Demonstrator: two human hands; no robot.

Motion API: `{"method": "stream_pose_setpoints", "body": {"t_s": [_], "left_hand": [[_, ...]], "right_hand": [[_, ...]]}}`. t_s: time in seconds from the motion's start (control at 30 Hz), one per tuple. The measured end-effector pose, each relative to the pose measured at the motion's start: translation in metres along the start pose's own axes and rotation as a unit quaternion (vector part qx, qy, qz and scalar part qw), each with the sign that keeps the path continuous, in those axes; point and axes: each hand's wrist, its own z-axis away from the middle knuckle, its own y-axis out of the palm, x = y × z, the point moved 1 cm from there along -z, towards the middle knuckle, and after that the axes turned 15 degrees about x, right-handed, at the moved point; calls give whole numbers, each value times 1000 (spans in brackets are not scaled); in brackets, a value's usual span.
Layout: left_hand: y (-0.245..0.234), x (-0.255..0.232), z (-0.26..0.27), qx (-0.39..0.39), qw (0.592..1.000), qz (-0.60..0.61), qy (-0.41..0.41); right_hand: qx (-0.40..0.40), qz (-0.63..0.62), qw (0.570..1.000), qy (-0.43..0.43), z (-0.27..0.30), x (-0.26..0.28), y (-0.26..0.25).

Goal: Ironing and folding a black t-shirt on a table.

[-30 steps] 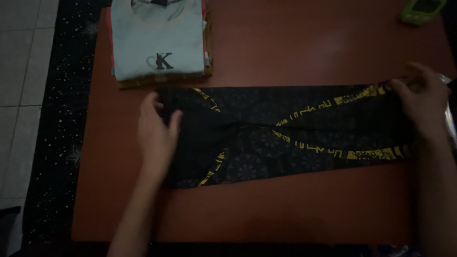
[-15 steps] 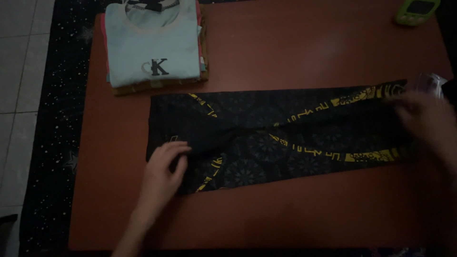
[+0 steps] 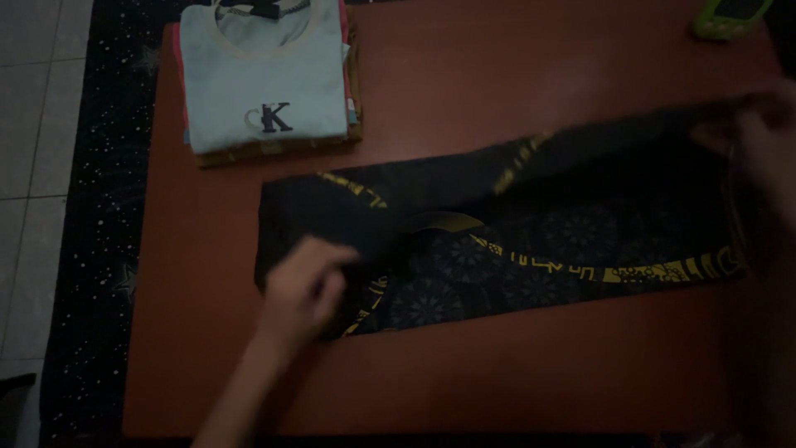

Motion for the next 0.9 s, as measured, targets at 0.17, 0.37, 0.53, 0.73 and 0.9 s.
{"method": "stream_pose_setpoints", "body": {"t_s": [0.17, 0.37, 0.53, 0.73, 0.9], "left_hand": [[30, -4, 22, 212, 976, 5, 55], [31, -45, -38, 181, 965, 65, 179], [182, -105, -117, 317, 909, 187, 194], [384, -85, -213, 230, 876, -286, 314], [455, -63, -244, 195, 686, -606, 351]], "right_hand": [[14, 117, 993, -8, 90, 4, 1], [3, 160, 985, -57, 112, 3, 5], [-40, 39, 998, -3, 71, 20, 5], [-33, -4, 998, 47, 45, 91, -16], [-46, 130, 987, -84, 48, 99, -21]]}}
